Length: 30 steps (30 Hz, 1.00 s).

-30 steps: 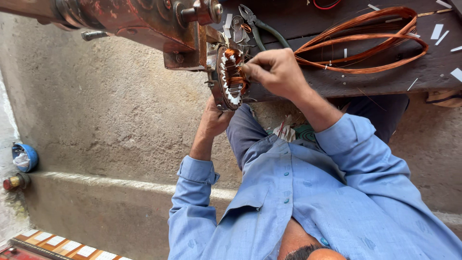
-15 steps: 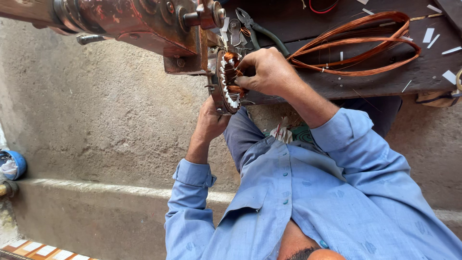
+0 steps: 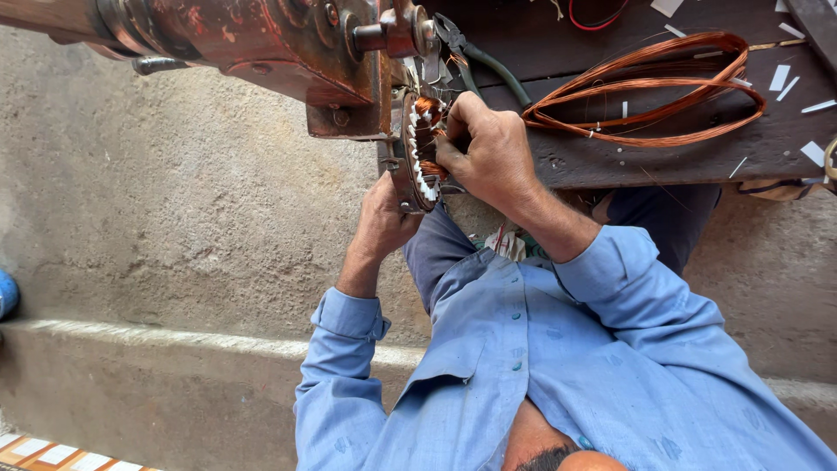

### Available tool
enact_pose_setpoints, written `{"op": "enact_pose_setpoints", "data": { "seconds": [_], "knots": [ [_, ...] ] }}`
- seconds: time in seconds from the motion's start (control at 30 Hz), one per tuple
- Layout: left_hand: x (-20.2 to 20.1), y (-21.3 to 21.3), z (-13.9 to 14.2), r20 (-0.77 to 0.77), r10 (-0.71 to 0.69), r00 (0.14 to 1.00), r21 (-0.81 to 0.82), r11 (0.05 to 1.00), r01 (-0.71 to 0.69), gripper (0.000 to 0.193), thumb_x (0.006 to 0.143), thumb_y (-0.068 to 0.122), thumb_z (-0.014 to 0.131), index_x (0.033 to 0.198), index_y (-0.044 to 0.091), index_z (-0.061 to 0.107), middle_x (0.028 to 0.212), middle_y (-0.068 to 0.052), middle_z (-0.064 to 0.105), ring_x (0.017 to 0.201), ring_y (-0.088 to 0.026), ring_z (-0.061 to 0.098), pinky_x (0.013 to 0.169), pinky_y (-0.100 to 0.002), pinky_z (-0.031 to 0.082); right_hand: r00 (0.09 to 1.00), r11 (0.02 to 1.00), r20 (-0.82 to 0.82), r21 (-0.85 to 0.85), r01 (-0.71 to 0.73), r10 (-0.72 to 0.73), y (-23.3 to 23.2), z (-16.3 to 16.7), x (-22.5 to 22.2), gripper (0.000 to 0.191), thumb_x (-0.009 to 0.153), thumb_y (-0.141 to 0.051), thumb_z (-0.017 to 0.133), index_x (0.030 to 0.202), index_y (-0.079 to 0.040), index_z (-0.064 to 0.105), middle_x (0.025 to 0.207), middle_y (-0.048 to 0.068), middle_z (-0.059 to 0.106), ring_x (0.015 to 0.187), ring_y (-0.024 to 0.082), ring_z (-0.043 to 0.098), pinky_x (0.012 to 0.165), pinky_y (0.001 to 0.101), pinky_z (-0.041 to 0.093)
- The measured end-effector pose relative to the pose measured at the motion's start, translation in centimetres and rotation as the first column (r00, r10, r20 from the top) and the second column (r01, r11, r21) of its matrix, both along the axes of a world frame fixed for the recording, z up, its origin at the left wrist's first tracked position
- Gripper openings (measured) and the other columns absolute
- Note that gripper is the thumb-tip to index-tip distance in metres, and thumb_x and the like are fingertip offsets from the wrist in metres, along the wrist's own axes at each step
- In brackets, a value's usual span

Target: The person winds copper wire into the slots of a motor armature, using a wooden stick to press the wire into place. They also cut small white insulating strips with scissors and insert them between the windings.

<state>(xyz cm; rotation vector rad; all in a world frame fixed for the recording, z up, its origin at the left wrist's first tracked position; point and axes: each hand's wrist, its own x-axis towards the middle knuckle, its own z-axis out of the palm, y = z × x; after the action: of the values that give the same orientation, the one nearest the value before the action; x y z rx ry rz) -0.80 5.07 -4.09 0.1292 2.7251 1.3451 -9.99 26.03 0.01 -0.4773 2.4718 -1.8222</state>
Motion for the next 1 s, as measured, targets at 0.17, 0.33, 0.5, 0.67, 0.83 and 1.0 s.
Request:
{"op": "enact_pose_setpoints", "data": {
  "seconds": [0.17,0.33,0.5,0.67,0.83,1.0],
  "knots": [
    [-0.1,-0.1,0.3,-0.055,-0.027,0.998,-0.048,0.999,0.024,0.048,0.084,0.002,0.076,0.127,0.008,0.058,0.107,-0.010,0.073,0.095,-0.022,0.079,0.079,-0.034,0.065,0.998,0.999,-0.057,-0.002,0.041,-0.041,-0.6,-0.3,0.4,0.025,0.086,-0.003,0.078,0.080,-0.002,0.054,0.069,0.009,0.065,0.060,0.018,0.067,0.052,0.0337,0.051],
    [-0.4,0.1,1.2,-0.162,-0.078,0.984,-0.134,0.989,0.056,0.055,0.080,0.002,0.077,0.131,0.010,0.057,0.108,-0.012,0.070,0.095,-0.029,0.075,0.080,-0.039,0.062,0.996,0.998,-0.068,0.027,0.055,-0.053,-1.0,-0.6,0.5,0.024,0.085,-0.002,0.076,0.077,-0.002,0.054,0.068,0.009,0.064,0.059,0.018,0.066,0.051,0.0338,0.050],
    [-0.4,0.2,1.6,-0.124,-0.078,0.989,-0.116,0.991,0.064,0.057,0.081,0.002,0.075,0.133,0.011,0.054,0.108,-0.009,0.071,0.096,-0.026,0.078,0.080,-0.037,0.064,0.996,0.998,-0.074,0.035,0.053,-0.050,-1.0,-0.7,0.5,0.024,0.082,-0.001,0.078,0.076,-0.002,0.055,0.069,0.009,0.063,0.059,0.018,0.065,0.052,0.0352,0.050],
    [-0.3,0.0,1.4,-0.112,-0.040,0.993,-0.138,0.990,0.024,0.054,0.082,0.001,0.075,0.132,0.011,0.056,0.103,-0.008,0.075,0.093,-0.025,0.078,0.080,-0.037,0.063,0.995,0.995,-0.096,0.089,0.036,-0.028,-1.0,-0.9,-0.1,0.026,0.082,-0.003,0.079,0.074,-0.002,0.055,0.066,0.010,0.061,0.057,0.020,0.062,0.051,0.0361,0.048],
    [0.2,0.5,0.6,-0.024,0.043,0.999,-0.169,0.984,-0.047,0.046,0.082,0.002,0.074,0.125,0.013,0.059,0.100,-0.005,0.079,0.090,-0.020,0.081,0.079,-0.035,0.063,0.987,0.992,-0.161,0.122,0.021,-0.001,-1.1,-1.9,-0.4,0.026,0.081,-0.004,0.080,0.073,-0.002,0.055,0.064,0.010,0.059,0.056,0.020,0.059,0.052,0.0362,0.047],
    [0.7,0.3,-0.3,0.082,0.054,0.995,0.095,0.994,-0.062,0.058,0.083,-0.001,0.073,0.136,0.012,0.054,0.105,-0.006,0.078,0.094,-0.016,0.078,0.080,-0.032,0.064,0.998,0.998,0.059,-0.067,-0.001,0.005,-1.3,-4.2,-0.3,0.029,0.082,-0.002,0.078,0.071,-0.002,0.051,0.061,0.003,0.054,0.057,0.011,0.051,0.049,0.0329,0.043]
  ]
}}
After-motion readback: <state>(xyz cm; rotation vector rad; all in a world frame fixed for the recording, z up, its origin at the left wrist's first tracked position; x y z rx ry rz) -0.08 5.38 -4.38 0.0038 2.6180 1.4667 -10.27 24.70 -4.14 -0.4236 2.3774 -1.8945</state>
